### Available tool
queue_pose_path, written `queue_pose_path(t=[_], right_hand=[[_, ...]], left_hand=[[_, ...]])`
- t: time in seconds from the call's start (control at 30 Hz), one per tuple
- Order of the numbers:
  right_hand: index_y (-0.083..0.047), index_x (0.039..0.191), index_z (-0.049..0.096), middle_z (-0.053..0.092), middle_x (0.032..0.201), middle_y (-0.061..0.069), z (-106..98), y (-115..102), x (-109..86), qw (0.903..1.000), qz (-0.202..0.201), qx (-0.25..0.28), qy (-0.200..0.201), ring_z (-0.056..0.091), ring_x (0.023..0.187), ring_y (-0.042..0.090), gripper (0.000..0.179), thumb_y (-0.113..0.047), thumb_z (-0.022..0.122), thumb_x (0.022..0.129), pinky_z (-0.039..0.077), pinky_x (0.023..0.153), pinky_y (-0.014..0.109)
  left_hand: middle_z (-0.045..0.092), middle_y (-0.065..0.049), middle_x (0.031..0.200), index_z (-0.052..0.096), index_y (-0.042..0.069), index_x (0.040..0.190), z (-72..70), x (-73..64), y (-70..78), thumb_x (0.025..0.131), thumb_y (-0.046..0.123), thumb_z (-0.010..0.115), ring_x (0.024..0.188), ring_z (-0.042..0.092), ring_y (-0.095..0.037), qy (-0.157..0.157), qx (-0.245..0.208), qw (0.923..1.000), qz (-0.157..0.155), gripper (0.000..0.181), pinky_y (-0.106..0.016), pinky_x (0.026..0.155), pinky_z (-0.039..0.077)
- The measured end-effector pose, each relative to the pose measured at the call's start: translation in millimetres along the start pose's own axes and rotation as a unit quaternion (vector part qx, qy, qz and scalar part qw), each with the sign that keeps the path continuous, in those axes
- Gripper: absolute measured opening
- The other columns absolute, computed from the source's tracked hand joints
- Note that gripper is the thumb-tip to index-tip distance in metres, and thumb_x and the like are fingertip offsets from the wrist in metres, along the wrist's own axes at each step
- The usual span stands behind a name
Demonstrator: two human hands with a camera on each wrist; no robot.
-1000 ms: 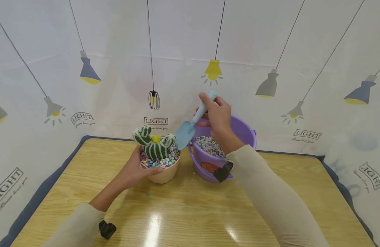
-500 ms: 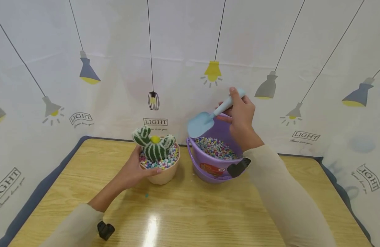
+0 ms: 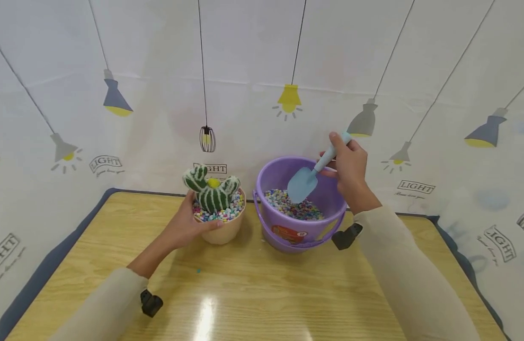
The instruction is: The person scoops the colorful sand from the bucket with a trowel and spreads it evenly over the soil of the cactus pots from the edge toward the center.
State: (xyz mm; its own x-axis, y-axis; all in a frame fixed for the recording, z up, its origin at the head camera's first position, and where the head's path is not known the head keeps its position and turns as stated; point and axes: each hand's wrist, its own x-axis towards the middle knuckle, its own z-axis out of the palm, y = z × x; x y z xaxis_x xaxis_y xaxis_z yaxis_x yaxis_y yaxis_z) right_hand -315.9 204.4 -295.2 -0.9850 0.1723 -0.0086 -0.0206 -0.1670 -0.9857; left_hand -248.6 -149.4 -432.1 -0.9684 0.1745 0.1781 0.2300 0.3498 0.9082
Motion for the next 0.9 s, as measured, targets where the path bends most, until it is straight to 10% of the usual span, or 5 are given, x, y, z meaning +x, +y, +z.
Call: queue_pose_path(t=[0.6,0.77,0.9], right_hand=[[-0.01,0.114,0.054,0.073,0.077,0.001,-9.7,13.2,-5.1,0.9979,0.022,-0.054,-0.028,0.072,0.067,0.019,0.041,-0.041,0.066,0.091,0.06,0.058,0.036],[-0.011,0.113,0.052,0.072,0.075,-0.003,-15.5,10.4,-11.0,0.9938,0.035,-0.099,-0.038,0.071,0.068,0.014,0.037,-0.041,0.062,0.094,0.06,0.06,0.033],[-0.005,0.125,0.045,0.07,0.088,0.003,-23.0,8.5,-13.6,0.9839,0.046,-0.159,-0.068,0.07,0.073,0.011,0.045,-0.04,0.053,0.099,0.06,0.069,0.032]], left_hand=[[0.029,-0.022,0.154,0.006,0.007,0.154,-8.3,13.1,7.4,0.075,0.04,0.083,0.139,0.034,-0.037,-0.007,0.056,0.9977,-0.037,0.116,-0.051,0.115,0.029],[0.003,-0.025,0.16,-0.011,0.006,0.155,-31.0,-19.5,24.7,0.078,0.061,0.071,0.145,0.014,-0.045,-0.059,0.159,0.9798,-0.105,0.125,-0.061,0.114,0.02],[0.009,-0.026,0.159,0.003,0.001,0.155,-58.8,-71.5,36.2,0.083,0.069,0.059,0.143,0.017,-0.047,-0.122,0.244,0.9588,-0.08,0.114,-0.063,0.113,0.021]])
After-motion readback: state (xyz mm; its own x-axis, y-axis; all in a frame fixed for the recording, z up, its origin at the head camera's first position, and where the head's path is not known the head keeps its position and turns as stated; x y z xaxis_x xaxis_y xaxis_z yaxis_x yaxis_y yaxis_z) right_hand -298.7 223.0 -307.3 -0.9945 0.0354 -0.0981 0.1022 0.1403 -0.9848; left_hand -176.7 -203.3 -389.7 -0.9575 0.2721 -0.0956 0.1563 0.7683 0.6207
